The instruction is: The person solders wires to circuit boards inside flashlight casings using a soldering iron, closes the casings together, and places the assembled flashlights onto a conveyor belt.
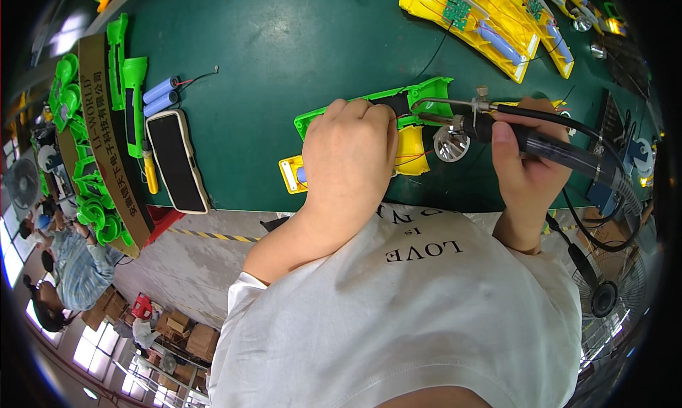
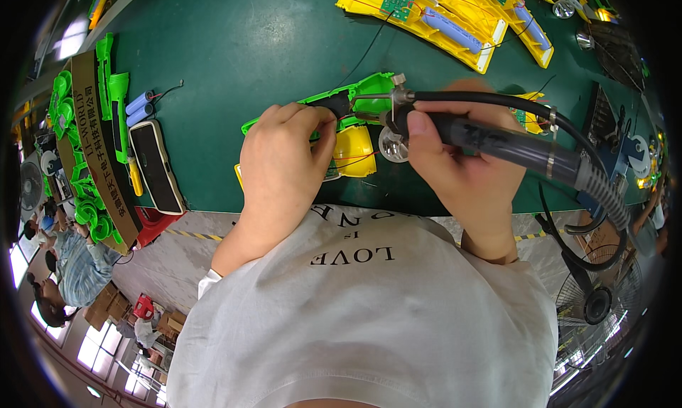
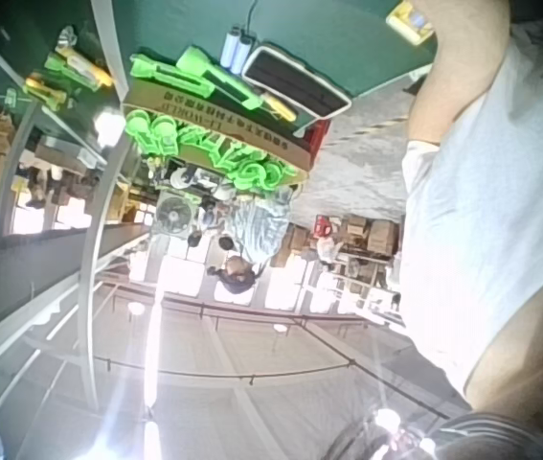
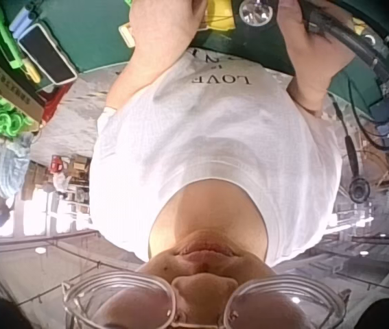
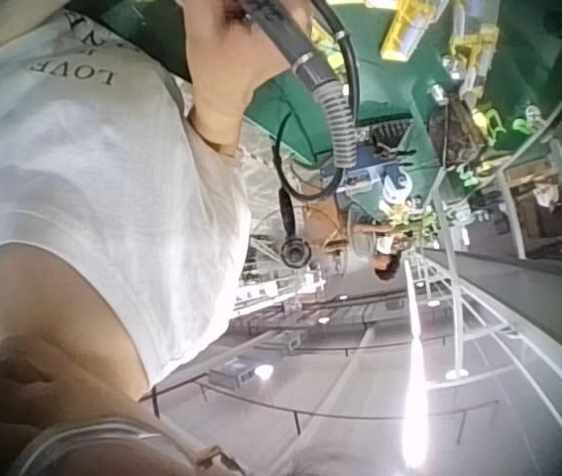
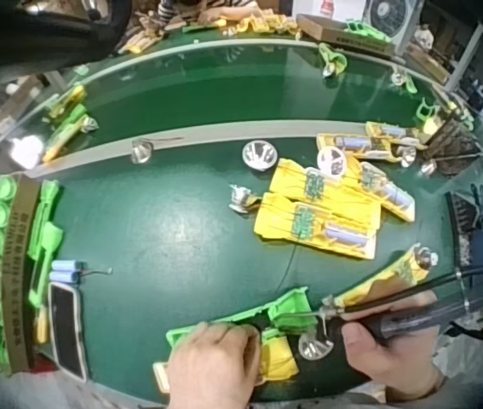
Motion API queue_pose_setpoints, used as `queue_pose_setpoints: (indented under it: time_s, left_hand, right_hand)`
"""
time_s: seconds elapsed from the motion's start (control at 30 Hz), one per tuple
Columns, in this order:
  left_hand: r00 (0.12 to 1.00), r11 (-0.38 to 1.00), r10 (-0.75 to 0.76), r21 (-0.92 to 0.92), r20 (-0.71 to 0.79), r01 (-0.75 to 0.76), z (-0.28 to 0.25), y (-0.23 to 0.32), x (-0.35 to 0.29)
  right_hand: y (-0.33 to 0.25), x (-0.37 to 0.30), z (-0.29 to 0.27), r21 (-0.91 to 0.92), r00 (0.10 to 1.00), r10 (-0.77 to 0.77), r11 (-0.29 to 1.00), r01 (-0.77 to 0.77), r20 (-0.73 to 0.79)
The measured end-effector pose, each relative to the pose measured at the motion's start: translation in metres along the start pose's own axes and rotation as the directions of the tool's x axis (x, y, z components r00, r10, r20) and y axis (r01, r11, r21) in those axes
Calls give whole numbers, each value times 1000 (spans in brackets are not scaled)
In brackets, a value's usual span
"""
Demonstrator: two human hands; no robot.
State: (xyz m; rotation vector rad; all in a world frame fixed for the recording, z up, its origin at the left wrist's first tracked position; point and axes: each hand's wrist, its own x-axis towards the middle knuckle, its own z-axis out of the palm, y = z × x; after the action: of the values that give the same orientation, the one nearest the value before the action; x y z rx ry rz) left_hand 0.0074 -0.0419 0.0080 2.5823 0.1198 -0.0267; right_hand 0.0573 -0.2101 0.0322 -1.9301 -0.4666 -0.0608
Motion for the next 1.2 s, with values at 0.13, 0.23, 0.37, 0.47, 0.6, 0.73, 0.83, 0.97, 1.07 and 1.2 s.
queue_pose_setpoints:
  time_s: [0.13, 0.23, 0.37, 0.47, 0.6, 0.73, 0.83, 0.97, 1.07, 1.2]
  left_hand:
    - [1000, 1000, 1, 2, -9, -1, 0, -1, -3]
    - [1000, 1000, -5, 1, -3, 5, 0, -2, -6]
    - [1000, 1000, 14, -6, -2, -14, 0, 0, -7]
    - [1000, 1000, 12, 13, -4, -12, -1, 0, -6]
    - [997, 998, 49, -43, -60, -52, -7, -5, 6]
    - [984, 988, 156, 18, -92, -155, -39, -15, 22]
    - [981, 984, 177, -12, 81, -177, -48, -27, 19]
    - [943, 969, 243, -18, 229, -245, -30, -40, 17]
    - [926, 969, 244, -98, 288, -225, -28, -43, 10]
    - [894, 951, 303, -44, 331, -306, -32, -37, -2]
  right_hand:
    - [-3, 0, -7, 40, 998, 25, 999, -22, -62]
    - [-1, -3, -13, 6, 995, 7, 1000, -7, -100]
    - [0, -7, -27, 16, 980, 25, 1000, -22, -195]
    - [5, -7, -41, -11, 972, 10, 1000, -13, -235]
    - [5, -1, -52, 78, 941, 42, 997, -16, -335]
    - [6, -2, -69, 112, 885, 18, 993, 38, -466]
    - [24, -10, -78, 186, 868, 42, 981, 58, -494]
    - [32, -12, -85, 304, 841, 191, 952, -34, -507]
    - [53, -11, -85, 306, 808, 165, 952, 20, -566]
    - [39, -11, -78, 387, 827, 262, 920, -59, -497]
